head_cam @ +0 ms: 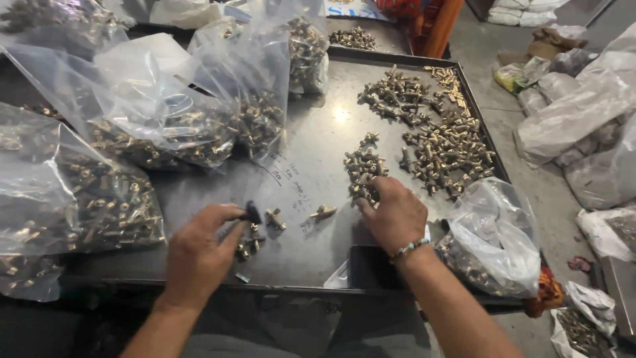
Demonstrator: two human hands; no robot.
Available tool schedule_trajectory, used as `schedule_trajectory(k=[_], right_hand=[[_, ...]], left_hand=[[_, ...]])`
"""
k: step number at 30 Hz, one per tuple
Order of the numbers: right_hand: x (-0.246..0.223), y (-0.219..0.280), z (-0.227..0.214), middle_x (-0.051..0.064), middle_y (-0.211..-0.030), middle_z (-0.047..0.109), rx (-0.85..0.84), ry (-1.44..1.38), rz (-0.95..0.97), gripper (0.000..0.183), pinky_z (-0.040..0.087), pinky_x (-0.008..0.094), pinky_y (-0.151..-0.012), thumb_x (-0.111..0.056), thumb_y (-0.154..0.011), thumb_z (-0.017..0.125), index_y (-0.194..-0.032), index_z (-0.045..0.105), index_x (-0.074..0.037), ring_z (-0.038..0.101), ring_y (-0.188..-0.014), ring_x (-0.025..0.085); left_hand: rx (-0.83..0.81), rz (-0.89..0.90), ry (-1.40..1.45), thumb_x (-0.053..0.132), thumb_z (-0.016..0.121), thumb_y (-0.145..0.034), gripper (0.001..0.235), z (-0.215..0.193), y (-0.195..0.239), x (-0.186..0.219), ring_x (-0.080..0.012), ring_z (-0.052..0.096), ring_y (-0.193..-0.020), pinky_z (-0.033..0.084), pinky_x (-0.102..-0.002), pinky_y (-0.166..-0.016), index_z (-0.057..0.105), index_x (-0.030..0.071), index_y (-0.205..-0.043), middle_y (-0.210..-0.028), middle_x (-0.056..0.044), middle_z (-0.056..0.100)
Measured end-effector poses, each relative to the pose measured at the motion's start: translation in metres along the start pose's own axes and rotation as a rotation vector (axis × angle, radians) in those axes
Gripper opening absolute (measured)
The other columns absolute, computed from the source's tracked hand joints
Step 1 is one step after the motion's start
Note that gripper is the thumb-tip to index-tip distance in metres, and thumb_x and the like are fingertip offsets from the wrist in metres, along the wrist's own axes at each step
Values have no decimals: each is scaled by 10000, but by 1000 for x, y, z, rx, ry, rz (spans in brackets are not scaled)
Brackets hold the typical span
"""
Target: Sorting and bagging small brass-colored metal fittings at an industrial workbench.
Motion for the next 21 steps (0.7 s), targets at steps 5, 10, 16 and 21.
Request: schedule_trajectory(k=[5, 10, 16, 21], right_hand=[[22, -10, 27, 73, -1049, 709, -116, 103, 31, 272, 536, 477, -799, -328, -821, 770, -1017, 704, -152, 682, -959, 341], [19, -3, 26, 100, -952, 724, -32, 25, 52, 276, 523, 483, -741, -299, -886, 762, -1057, 645, -118, 692, -894, 344], [34, 13, 32, 48, -844, 723, -256, -1320, 400, 170, 399, 238, -508, -136, -943, 662, -1096, 642, -67, 505, -579, 86], [-2, 33, 30, 21, -824, 678, -470, -1533, 464, 167, 398, 209, -520, -161, -974, 623, -1122, 639, -84, 491, -569, 53]], left_hand=[[-226, 4, 95, 123, 778, -820, 177, 51, -7, 31, -257, 755, -856, 592, -370, -733, 723, 117, -989, -973, -66, 768], [-330, 405, 70, 160, 762, -782, 263, 110, -17, 47, -384, 674, -950, 517, -493, -802, 651, 60, -999, -962, -162, 703], [-572, 226, -131, 197, 762, -833, 176, 114, -32, 32, -391, 659, -888, 504, -517, -773, 656, 111, -945, -832, -130, 689], [-311, -94, 163, 203, 781, -823, 192, 58, -41, 46, -216, 777, -840, 571, -355, -686, 740, 137, -998, -914, -44, 792]])
Point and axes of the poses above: each hand's wrist, its own y-axis away from the middle knuckle, its own z-axis out of the palm, x = y × z, the point moved 5 cm from there along -y, towards the middle knuckle
